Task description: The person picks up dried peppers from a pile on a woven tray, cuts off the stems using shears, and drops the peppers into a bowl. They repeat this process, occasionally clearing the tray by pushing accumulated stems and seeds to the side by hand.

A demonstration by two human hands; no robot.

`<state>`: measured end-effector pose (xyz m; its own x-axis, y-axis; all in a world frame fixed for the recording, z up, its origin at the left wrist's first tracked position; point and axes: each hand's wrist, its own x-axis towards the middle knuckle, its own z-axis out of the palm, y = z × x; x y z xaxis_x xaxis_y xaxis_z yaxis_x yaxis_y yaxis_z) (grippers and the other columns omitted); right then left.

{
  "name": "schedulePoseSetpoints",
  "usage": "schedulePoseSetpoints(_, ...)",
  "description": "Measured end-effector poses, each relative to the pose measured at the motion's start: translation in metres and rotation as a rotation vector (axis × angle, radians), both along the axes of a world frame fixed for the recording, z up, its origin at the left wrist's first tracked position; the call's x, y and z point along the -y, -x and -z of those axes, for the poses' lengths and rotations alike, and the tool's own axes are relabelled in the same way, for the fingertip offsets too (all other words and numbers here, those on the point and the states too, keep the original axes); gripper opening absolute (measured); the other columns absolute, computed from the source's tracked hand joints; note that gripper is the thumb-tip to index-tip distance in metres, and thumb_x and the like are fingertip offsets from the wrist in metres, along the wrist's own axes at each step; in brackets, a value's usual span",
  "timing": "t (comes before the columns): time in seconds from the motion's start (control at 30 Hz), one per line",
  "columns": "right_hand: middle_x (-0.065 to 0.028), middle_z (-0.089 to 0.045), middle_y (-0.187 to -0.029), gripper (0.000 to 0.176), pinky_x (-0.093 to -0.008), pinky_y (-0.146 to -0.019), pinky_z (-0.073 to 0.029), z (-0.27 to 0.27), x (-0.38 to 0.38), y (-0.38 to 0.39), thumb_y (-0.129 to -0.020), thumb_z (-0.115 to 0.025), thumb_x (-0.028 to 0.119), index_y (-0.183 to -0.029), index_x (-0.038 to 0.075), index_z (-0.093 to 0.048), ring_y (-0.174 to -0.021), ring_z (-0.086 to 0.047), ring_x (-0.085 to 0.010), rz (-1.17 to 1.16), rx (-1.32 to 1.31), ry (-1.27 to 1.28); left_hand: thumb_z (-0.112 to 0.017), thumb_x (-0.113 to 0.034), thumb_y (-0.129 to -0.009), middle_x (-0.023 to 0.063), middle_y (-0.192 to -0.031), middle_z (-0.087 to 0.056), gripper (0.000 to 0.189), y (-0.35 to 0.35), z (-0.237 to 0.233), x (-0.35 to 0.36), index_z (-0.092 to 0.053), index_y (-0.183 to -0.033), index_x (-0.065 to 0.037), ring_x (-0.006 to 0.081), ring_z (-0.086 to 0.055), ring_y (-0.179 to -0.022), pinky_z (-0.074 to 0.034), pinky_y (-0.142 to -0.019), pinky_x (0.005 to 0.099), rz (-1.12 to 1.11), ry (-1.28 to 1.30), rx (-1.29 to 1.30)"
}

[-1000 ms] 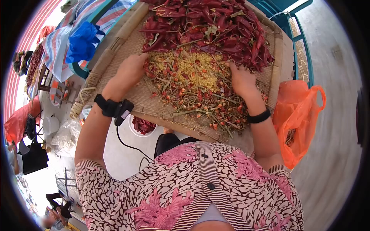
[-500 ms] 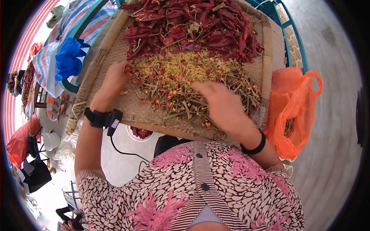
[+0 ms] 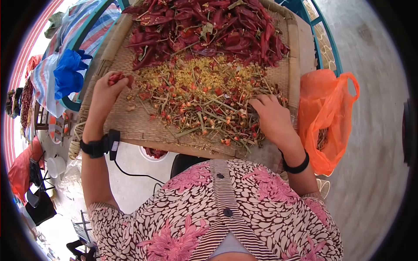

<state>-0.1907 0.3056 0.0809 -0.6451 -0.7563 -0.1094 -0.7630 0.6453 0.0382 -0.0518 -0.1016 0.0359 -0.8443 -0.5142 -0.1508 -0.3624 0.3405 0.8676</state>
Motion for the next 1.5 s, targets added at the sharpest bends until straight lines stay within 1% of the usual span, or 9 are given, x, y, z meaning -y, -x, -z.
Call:
schedulePoseSetpoints(0.17, -0.0082, -0.06, -0.11, 0.036, -0.0402, -0.077, -0.052, -0.013, -0.004, -0.005, -0.076, -0.055, 0.0, -0.111, 0.009, -0.056, -0.106, -0.055, -0.0274, 0.018, 0.042, 0.035, -0.06, -0.014, -0.091, -0.0008, -0.071, -0.052, 0.012, -0.024, -0.034, -0.033, -0.059, -0.091, -0.003, 0.0046, -0.046, -0.063, -0.034, -0.055, 0.0212, -0.109, -0.73, -0.239)
schedulePoseSetpoints(0.43, -0.0067, -0.062, -0.099, 0.028, -0.0409, -0.075, -0.051, -0.014, -0.003, -0.005, -0.079, -0.056, 0.001, -0.106, 0.009, -0.058, -0.097, -0.058, -0.0281, -0.026, 0.125, 0.083, -0.059, -0.006, -0.088, 0.0059, -0.088, -0.059, 0.019, -0.054, -0.034, -0.078, -0.054, -0.106, -0.001, 0.0096, -0.048, -0.065, -0.038, -0.058, 0.0225, -0.218, -1.05, -0.422)
schedulePoseSetpoints(0.53, -0.0089, -0.063, -0.097, 0.026, -0.0422, -0.076, -0.05, -0.019, 0.004, 0.006, -0.08, -0.056, 0.001, -0.105, 0.01, -0.059, -0.094, -0.06, -0.031, 0.136, 0.171, 0.336, -0.06, -0.007, -0.089, 0.0066, -0.093, -0.06, 0.029, -0.051, -0.021, -0.094, -0.053, -0.116, 0.002, 0.0091, -0.048, -0.069, -0.037, -0.06, 0.0223, -0.15, -1.193, -0.425)
schedulePoseSetpoints(0.73, -0.013, -0.064, -0.1, 0.027, -0.0422, -0.078, -0.049, 0.017, 0.006, 0.084, -0.081, -0.061, 0.011, -0.108, 0.011, -0.062, -0.094, -0.062, -0.0334, 0.301, -0.12, 0.058, -0.061, -0.006, -0.088, 0.0069, -0.092, -0.062, 0.025, -0.035, -0.005, -0.123, -0.056, -0.111, 0.0, 0.0115, -0.052, -0.071, -0.04, -0.061, 0.0248, -0.166, -1.267, -0.403)
schedulePoseSetpoints(0.83, -0.0146, -0.065, -0.099, 0.031, -0.0417, -0.076, -0.048, 0.033, 0.009, 0.095, -0.083, -0.065, 0.025, -0.11, 0.011, -0.061, -0.094, -0.061, -0.0331, 0.337, -0.003, 0.086, -0.061, -0.006, -0.087, 0.0069, -0.089, -0.062, 0.021, -0.031, -0.007, -0.132, -0.058, -0.107, 0.0, 0.012, -0.053, -0.07, -0.041, -0.061, 0.0256, -0.213, -1.267, -0.378)
schedulePoseSetpoints(0.93, -0.0154, -0.066, -0.095, 0.031, -0.0399, -0.075, -0.05, 0.029, 0.027, 0.087, -0.081, -0.068, 0.021, -0.108, 0.006, -0.064, -0.09, -0.064, -0.0316, 0.193, 0.104, 0.085, -0.06, -0.005, -0.087, 0.0062, -0.086, -0.062, 0.018, -0.031, -0.007, -0.138, -0.059, -0.104, 0.0, 0.0118, -0.052, -0.069, -0.041, -0.061, 0.0255, -0.203, -1.293, -0.372)
schedulePoseSetpoints(1.07, -0.0048, -0.063, -0.087, 0.025, -0.0296, -0.075, -0.045, 0.008, 0.04, 0.086, -0.082, -0.066, 0.015, -0.103, 0.002, -0.062, -0.081, -0.056, -0.0136, 0.231, 0.65, 0.427, -0.061, -0.006, -0.087, 0.0075, -0.091, -0.061, 0.024, -0.033, -0.001, -0.141, -0.057, -0.109, 0.0, 0.0128, -0.052, -0.071, -0.041, -0.061, 0.0256, -0.194, -1.3, -0.375)
schedulePoseSetpoints(1.3, -0.0113, -0.067, -0.09, 0.026, -0.0353, -0.075, -0.047, -0.022, 0.008, 0.076, -0.083, -0.065, 0.017, -0.108, 0.009, -0.063, -0.086, -0.064, -0.027, 0.272, 0.357, 0.481, -0.061, -0.008, -0.089, 0.006, -0.092, -0.058, 0.023, -0.041, -0.003, -0.138, -0.057, -0.11, -0.001, 0.0133, -0.049, -0.076, -0.04, -0.063, 0.025, -0.237, -1.344, -0.399)
schedulePoseSetpoints(1.5, -0.0134, -0.062, -0.101, 0.023, -0.0432, -0.076, -0.048, -0.014, -0.005, 0.083, -0.086, -0.061, 0.021, -0.109, 0.017, -0.063, -0.096, -0.06, -0.0344, 0.436, 0.057, 0.078, -0.062, -0.012, -0.091, 0.0023, -0.089, -0.047, 0.023, -0.043, 0.0, -0.139, -0.055, -0.111, -0.003, 0.0127, -0.043, -0.08, -0.04, -0.065, 0.0246, -0.168, -1.405, -0.447)
